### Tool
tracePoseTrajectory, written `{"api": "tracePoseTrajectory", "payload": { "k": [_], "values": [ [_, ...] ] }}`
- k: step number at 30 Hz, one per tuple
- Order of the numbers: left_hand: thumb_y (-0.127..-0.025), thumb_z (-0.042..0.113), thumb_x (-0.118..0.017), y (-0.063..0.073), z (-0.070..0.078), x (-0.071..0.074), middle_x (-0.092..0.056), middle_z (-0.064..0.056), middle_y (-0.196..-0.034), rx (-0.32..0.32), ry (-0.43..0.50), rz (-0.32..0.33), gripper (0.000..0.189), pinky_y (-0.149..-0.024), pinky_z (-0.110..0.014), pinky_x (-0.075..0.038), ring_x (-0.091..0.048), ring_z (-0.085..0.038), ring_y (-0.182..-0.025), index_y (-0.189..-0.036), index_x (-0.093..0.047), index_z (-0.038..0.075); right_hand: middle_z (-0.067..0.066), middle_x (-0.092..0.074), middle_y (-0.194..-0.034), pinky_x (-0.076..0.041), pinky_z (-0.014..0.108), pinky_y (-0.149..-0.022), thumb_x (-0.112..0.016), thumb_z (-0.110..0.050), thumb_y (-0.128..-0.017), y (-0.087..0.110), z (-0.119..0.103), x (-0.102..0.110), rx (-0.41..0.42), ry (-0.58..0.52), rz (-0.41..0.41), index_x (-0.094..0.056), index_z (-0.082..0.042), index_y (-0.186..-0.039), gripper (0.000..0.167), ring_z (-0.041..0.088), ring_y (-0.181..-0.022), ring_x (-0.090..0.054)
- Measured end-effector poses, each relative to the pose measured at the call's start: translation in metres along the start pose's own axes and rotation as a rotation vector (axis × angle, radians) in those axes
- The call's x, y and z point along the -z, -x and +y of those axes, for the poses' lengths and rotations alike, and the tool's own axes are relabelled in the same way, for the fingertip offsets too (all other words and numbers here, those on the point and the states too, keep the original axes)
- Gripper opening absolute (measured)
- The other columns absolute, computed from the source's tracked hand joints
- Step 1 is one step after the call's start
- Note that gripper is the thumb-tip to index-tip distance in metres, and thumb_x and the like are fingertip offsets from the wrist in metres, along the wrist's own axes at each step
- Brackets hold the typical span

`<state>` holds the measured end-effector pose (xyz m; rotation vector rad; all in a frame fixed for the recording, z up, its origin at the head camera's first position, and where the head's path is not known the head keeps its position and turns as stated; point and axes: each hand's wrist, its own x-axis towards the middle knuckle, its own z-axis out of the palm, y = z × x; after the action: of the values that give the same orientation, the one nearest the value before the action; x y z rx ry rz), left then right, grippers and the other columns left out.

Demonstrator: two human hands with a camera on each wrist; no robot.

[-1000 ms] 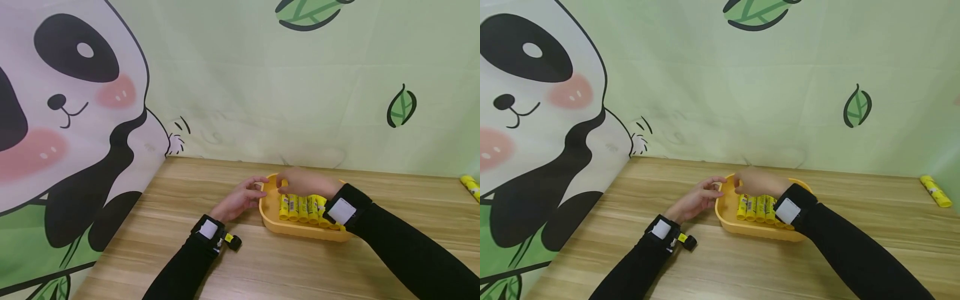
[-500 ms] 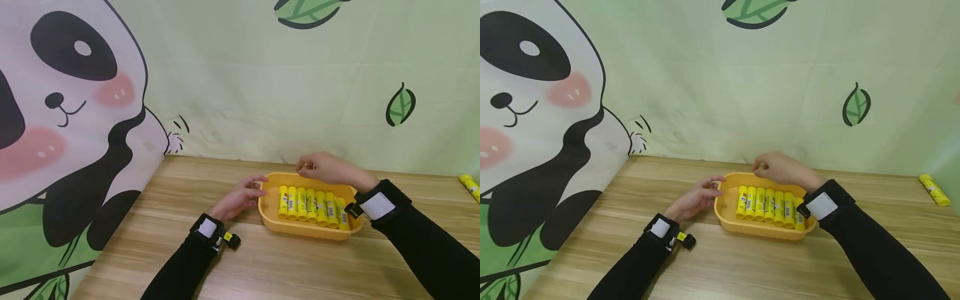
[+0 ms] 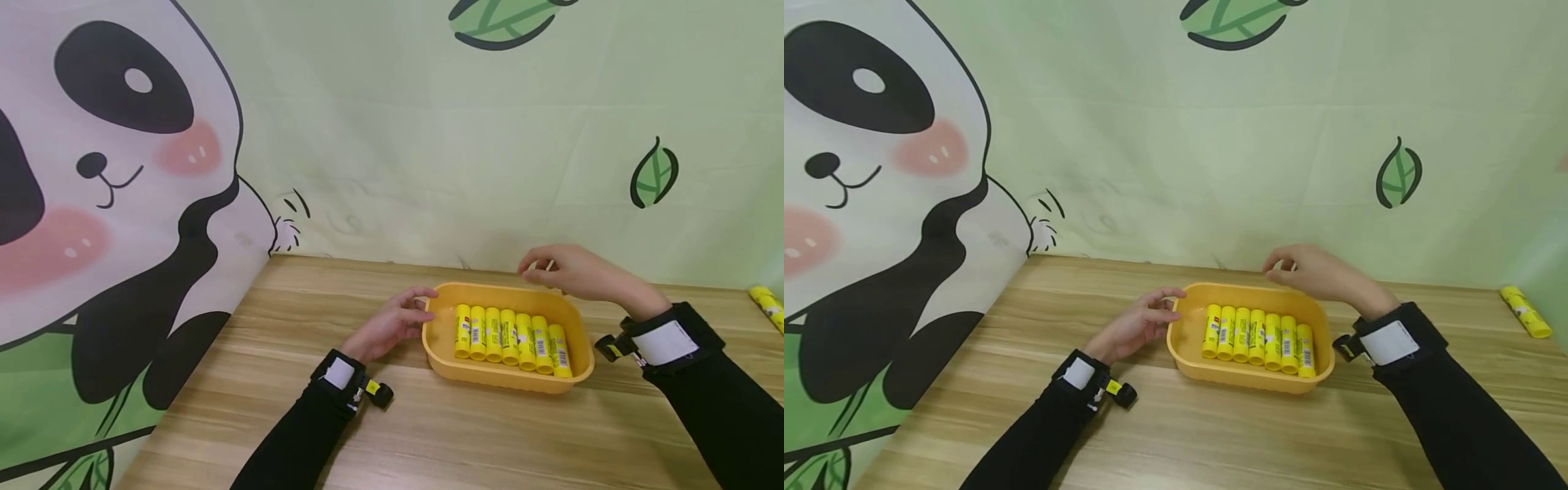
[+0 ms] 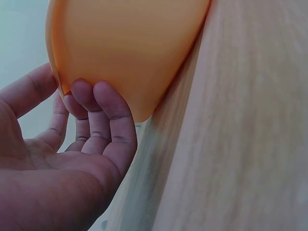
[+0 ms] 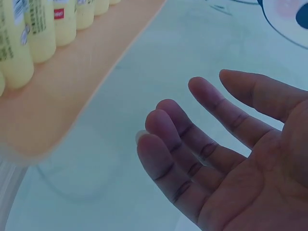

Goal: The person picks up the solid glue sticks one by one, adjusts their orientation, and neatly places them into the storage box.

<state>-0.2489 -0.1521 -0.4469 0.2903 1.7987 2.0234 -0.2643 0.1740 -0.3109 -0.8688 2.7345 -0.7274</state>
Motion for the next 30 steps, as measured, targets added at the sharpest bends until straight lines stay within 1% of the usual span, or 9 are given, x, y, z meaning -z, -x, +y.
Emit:
{"api": "tracePoseTrajectory", "payload": {
  "k": [3, 7, 10, 14, 19, 24, 30],
  "values": [
    [-0.100, 0.004, -0.061, 0.000, -0.001, 0.000, -0.049, -0.004, -0.103, 0.001, 0.003, 0.002, 0.048, -0.083, -0.030, -0.054, -0.054, -0.021, -0.094, -0.147, -0.049, 0.002, 0.010, -0.069, -0.106, -0.053, 0.037, -0.064, -0.059, -0.019, -0.107, 0.006, 0.007, 0.005, -0.027, -0.007, 0.014, -0.067, -0.001, -0.124, 0.026, 0.024, -0.085, -0.060],
    [-0.100, 0.004, -0.061, 0.000, -0.002, 0.000, -0.049, -0.004, -0.102, 0.003, 0.007, 0.005, 0.049, -0.082, -0.029, -0.053, -0.054, -0.020, -0.094, -0.147, -0.048, 0.001, 0.009, -0.069, -0.105, -0.053, 0.035, -0.063, -0.057, -0.019, -0.108, 0.013, 0.015, 0.012, -0.060, -0.017, 0.038, -0.067, -0.001, -0.126, 0.027, 0.021, -0.084, -0.058],
    [-0.100, 0.004, -0.060, 0.000, -0.002, 0.000, -0.049, -0.004, -0.102, 0.004, 0.005, 0.004, 0.049, -0.082, -0.030, -0.053, -0.054, -0.020, -0.095, -0.148, -0.047, 0.001, 0.010, -0.070, -0.106, -0.054, 0.034, -0.064, -0.056, -0.018, -0.109, 0.018, 0.024, 0.016, -0.075, -0.035, 0.052, -0.066, 0.000, -0.127, 0.027, 0.021, -0.084, -0.059],
    [-0.100, 0.005, -0.060, 0.000, -0.001, 0.000, -0.049, -0.004, -0.102, 0.007, 0.003, 0.001, 0.050, -0.083, -0.030, -0.053, -0.054, -0.021, -0.096, -0.148, -0.047, 0.001, 0.014, -0.070, -0.111, -0.056, 0.035, -0.065, -0.055, -0.019, -0.109, 0.027, 0.038, 0.021, -0.088, -0.055, 0.069, -0.064, 0.001, -0.129, 0.030, 0.022, -0.086, -0.060],
    [-0.100, 0.005, -0.060, 0.000, 0.000, 0.000, -0.049, -0.004, -0.102, 0.004, -0.003, -0.001, 0.050, -0.084, -0.031, -0.053, -0.054, -0.021, -0.096, -0.148, -0.047, 0.001, 0.016, -0.070, -0.116, -0.057, 0.034, -0.066, -0.054, -0.020, -0.110, 0.036, 0.053, 0.026, -0.118, -0.057, 0.100, -0.064, 0.002, -0.131, 0.032, 0.023, -0.088, -0.061],
    [-0.101, 0.004, -0.060, 0.000, 0.000, 0.001, -0.049, -0.004, -0.103, 0.002, 0.003, -0.001, 0.050, -0.084, -0.030, -0.052, -0.053, -0.020, -0.096, -0.148, -0.047, 0.001, 0.014, -0.067, -0.112, -0.057, 0.031, -0.067, -0.050, -0.020, -0.111, 0.044, 0.065, 0.029, -0.142, -0.067, 0.117, -0.062, 0.002, -0.134, 0.034, 0.021, -0.088, -0.060],
    [-0.101, 0.006, -0.060, 0.000, 0.000, 0.000, -0.049, -0.004, -0.105, 0.007, 0.006, -0.007, 0.052, -0.087, -0.031, -0.053, -0.054, -0.021, -0.098, -0.150, -0.044, 0.000, 0.016, -0.066, -0.113, -0.057, 0.030, -0.067, -0.049, -0.021, -0.111, 0.054, 0.075, 0.031, -0.165, -0.075, 0.141, -0.061, 0.003, -0.134, 0.035, 0.018, -0.086, -0.059]
  ]
}}
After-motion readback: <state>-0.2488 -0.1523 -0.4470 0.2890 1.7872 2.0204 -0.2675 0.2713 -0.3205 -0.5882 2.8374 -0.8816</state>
